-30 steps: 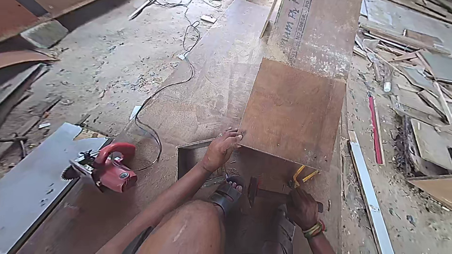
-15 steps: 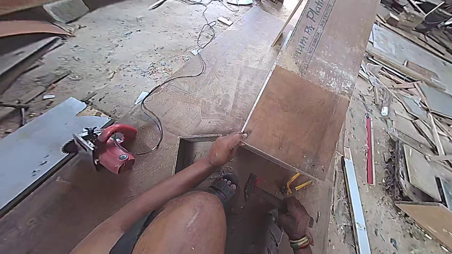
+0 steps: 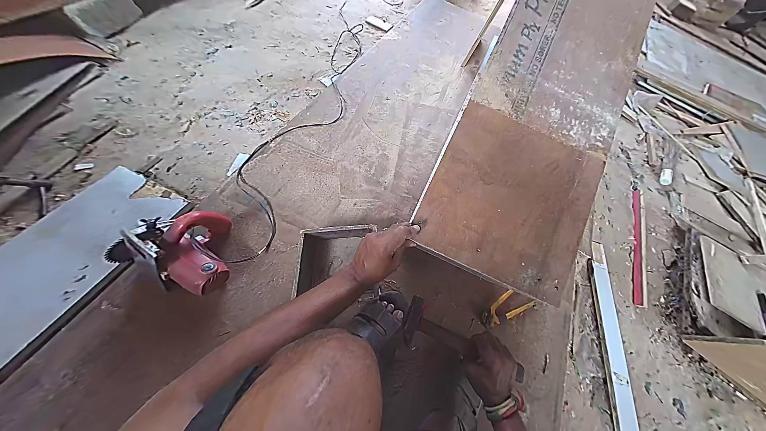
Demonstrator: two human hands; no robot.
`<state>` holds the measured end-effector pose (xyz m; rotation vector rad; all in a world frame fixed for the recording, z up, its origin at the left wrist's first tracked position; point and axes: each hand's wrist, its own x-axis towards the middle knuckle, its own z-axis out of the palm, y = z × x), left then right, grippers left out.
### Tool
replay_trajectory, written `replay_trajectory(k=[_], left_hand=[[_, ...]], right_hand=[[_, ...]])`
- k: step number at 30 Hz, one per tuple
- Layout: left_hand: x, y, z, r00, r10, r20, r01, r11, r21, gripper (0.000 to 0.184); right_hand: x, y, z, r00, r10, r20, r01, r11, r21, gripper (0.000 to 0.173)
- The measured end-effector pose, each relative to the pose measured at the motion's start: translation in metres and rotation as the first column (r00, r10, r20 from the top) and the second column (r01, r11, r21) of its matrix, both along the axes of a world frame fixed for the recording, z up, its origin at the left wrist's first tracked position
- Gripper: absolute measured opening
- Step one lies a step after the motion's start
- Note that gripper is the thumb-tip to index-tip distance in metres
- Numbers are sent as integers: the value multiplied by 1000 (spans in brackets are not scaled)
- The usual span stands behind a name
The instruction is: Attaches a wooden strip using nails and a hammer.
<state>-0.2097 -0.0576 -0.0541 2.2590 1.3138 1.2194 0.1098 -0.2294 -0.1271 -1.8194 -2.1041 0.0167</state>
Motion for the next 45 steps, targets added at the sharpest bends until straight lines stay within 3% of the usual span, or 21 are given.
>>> replay_trajectory(k=[14, 19, 22, 25, 29, 35, 38, 40, 42, 45], left_hand=[[3, -5, 4, 993, 111, -46, -113, 993, -37, 23], [5, -5, -3, 989, 122, -81, -120, 992, 28, 23], [4, -4, -5, 989, 107, -102, -98, 990, 97, 22], [0, -1, -2, 993, 65, -94, -59, 996, 69, 21], [-13, 8, 6, 997, -54, -52, 48, 994, -102, 32], [-22, 14, 12, 981, -161, -110, 143, 978, -152, 37], [-46, 10, 1, 997, -59, -54, 33, 921, -388, 65], [-71, 5, -17, 997, 69, -32, -76, 888, -454, 70], [-101, 0, -34, 985, 135, -108, -173, 796, -580, 56], [-132, -7, -48, 936, 74, -343, -328, 535, -779, 35]], right_hand=[[-5, -16, -2, 997, -74, 21, 77, 984, -159, 28], [-8, -19, -4, 995, -95, 7, 94, 969, -230, 27], [-16, -18, 7, 983, -176, 48, 176, 857, -485, 27], [-22, -15, 17, 966, -204, 162, 257, 654, -711, 40], [-20, -30, 8, 940, -192, 281, 340, 569, -749, 39], [-20, -56, -1, 926, -186, 328, 376, 506, -777, 39], [-24, -54, 0, 927, -173, 333, 375, 483, -791, 40], [-22, -50, 0, 928, -180, 327, 373, 474, -797, 39], [-20, -47, -4, 931, -191, 311, 364, 460, -810, 38], [-19, -41, -10, 943, -213, 257, 326, 421, -846, 37]])
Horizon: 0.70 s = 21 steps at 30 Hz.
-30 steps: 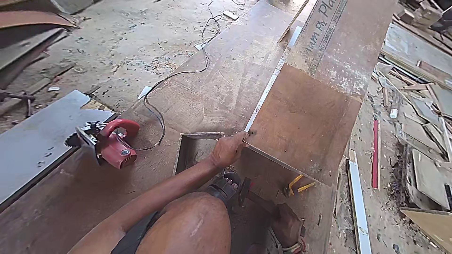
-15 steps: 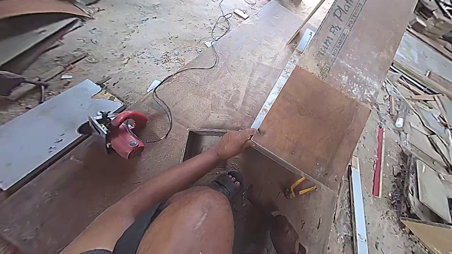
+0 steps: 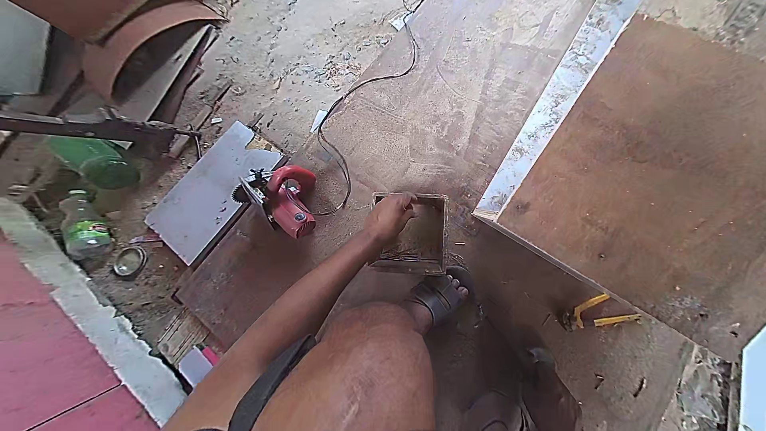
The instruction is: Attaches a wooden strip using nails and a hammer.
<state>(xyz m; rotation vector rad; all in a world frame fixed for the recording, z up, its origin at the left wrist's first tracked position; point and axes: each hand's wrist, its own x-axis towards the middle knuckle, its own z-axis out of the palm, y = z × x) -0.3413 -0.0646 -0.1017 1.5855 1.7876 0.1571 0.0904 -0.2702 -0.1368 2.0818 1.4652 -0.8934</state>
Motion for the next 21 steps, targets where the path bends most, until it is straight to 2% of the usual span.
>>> replay_trajectory(k=[2, 4, 8, 11, 18, 21], left_hand=[[-4, -6, -11, 991, -73, -110, 46, 972, -230, 26], [2, -13, -29, 966, -181, -186, 98, 919, -381, 20], [24, -17, -29, 904, -289, -315, 62, 817, -573, 20], [26, -14, -29, 889, -325, -324, 74, 798, -598, 21], [35, -20, -45, 884, -356, -304, 151, 831, -535, 19], [42, -24, -45, 837, -445, -318, 229, 814, -534, 20]], right_hand=[[3, 2, -5, 1000, -6, -16, 5, 1000, -23, 37], [6, 5, -8, 1000, 2, -17, -3, 999, -46, 38], [7, 6, -12, 1000, -2, -26, 0, 998, -57, 38], [7, 6, -13, 1000, 6, -25, -7, 999, -48, 36], [10, 10, -14, 1000, 5, -24, -7, 995, -98, 37], [12, 9, -15, 1000, 1, -19, -3, 994, -105, 38]])
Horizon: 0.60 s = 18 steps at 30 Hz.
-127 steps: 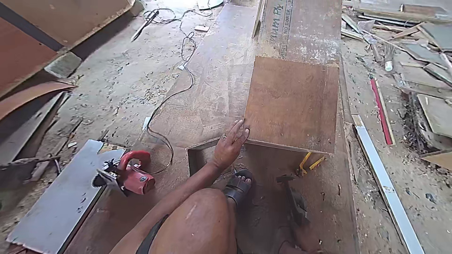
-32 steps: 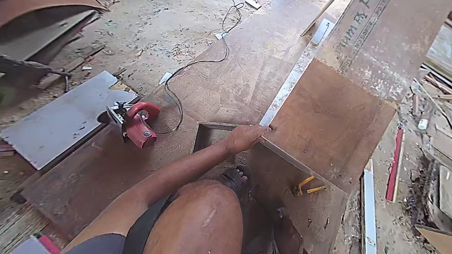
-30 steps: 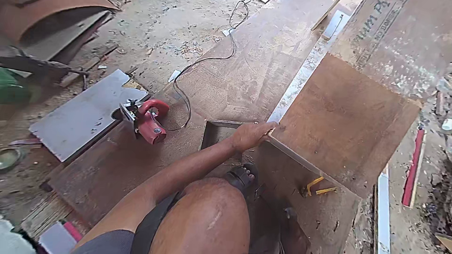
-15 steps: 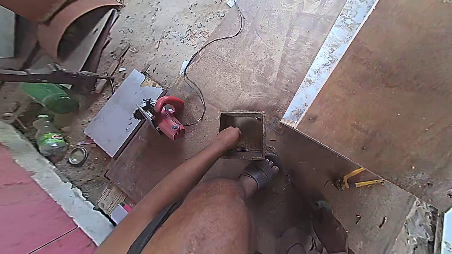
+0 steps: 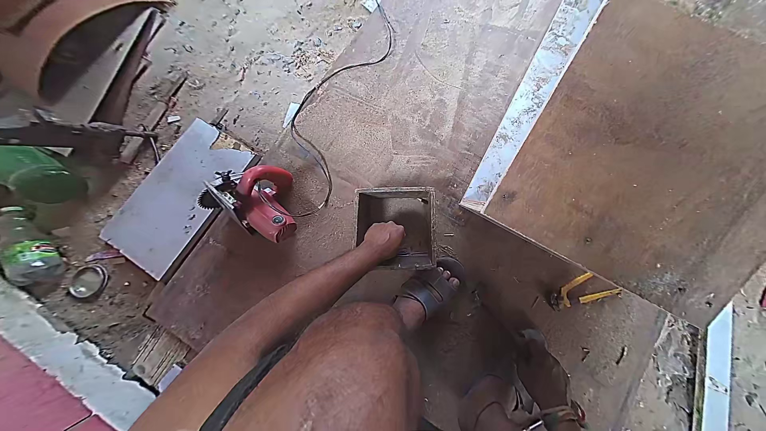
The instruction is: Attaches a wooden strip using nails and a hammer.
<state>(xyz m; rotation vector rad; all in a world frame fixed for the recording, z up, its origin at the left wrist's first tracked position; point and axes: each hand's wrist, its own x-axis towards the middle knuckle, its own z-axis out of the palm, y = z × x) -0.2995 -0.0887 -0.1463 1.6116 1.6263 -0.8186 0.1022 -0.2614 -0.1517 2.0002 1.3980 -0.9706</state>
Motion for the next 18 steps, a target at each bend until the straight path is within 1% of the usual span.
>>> replay_trajectory(k=[5, 12, 14, 15, 17, 18], left_hand=[[5, -6, 0, 989, -149, -2, 149, 989, 24, 18], [2, -10, -14, 947, -320, -17, 321, 946, 49, 22], [-2, -10, -14, 950, -312, -9, 311, 944, 109, 27], [-5, -10, -13, 960, -280, 8, 275, 948, 160, 31], [-13, -6, -6, 984, -167, 55, 148, 957, 248, 40], [-17, -3, 1, 992, -95, 78, 70, 958, 278, 40]], right_hand=[[-2, 2, 2, 1000, -29, -7, 29, 999, -18, 40], [-2, 5, 10, 999, -39, -24, 38, 999, -32, 42], [-5, 3, 16, 999, -38, -21, 38, 999, -24, 42], [-6, 2, 21, 999, -36, -27, 35, 999, -23, 43], [-3, -1, 32, 999, -1, -49, -1, 999, -37, 49], [0, -1, 39, 997, 30, -68, -33, 999, -43, 52]])
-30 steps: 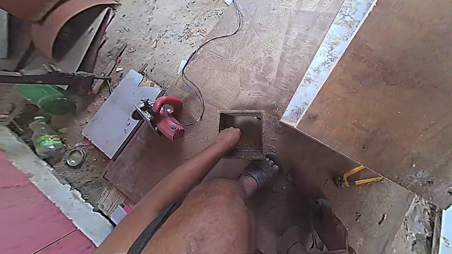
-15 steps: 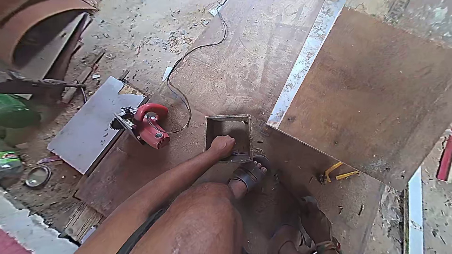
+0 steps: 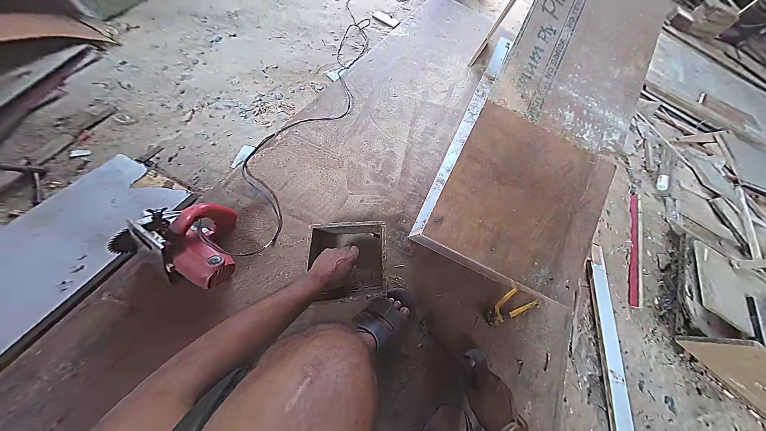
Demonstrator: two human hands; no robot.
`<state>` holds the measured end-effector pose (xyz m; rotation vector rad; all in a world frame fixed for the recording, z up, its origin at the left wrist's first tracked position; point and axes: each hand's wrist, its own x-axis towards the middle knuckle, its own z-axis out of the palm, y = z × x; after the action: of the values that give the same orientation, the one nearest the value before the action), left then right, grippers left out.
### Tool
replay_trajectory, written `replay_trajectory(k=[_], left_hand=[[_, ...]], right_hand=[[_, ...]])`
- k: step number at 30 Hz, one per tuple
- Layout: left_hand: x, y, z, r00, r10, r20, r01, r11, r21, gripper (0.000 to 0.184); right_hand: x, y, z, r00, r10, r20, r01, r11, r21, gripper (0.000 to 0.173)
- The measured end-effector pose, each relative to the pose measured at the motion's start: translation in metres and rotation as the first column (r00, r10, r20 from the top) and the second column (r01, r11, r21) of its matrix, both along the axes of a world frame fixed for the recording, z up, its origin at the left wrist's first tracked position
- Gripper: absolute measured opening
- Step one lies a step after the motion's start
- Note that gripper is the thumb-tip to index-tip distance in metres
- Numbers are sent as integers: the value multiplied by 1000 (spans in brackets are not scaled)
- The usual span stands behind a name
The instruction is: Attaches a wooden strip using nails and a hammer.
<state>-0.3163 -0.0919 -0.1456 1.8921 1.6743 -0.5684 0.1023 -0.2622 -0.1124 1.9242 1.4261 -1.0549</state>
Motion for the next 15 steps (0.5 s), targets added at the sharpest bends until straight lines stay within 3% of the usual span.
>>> replay_trajectory(k=[3, 5, 8, 11, 13, 15], left_hand=[[-10, 9, 27, 956, 259, 135, -265, 964, 31, 32], [-13, 12, 37, 879, 395, 269, -414, 910, 16, 26], [-8, 10, 57, 639, 561, 526, -591, 796, -130, 27], [7, 5, 83, 308, 588, 748, -616, 722, -315, 14], [21, 3, 103, 103, 562, 820, -563, 713, -418, 15], [32, 2, 122, -27, 517, 855, -507, 730, -458, 18]], right_hand=[[20, 14, 34, 982, 159, -100, -153, 987, 57, 54], [38, 31, 70, 941, 304, -148, -270, 939, 213, 46], [50, 56, 137, 893, 434, -115, -347, 829, 439, 38], [34, 69, 182, 929, 356, -97, -237, 776, 584, 41], [14, 70, 192, 959, 205, -197, -49, 803, 594, 42], [-3, 70, 184, 933, 53, -357, 168, 811, 560, 35]])
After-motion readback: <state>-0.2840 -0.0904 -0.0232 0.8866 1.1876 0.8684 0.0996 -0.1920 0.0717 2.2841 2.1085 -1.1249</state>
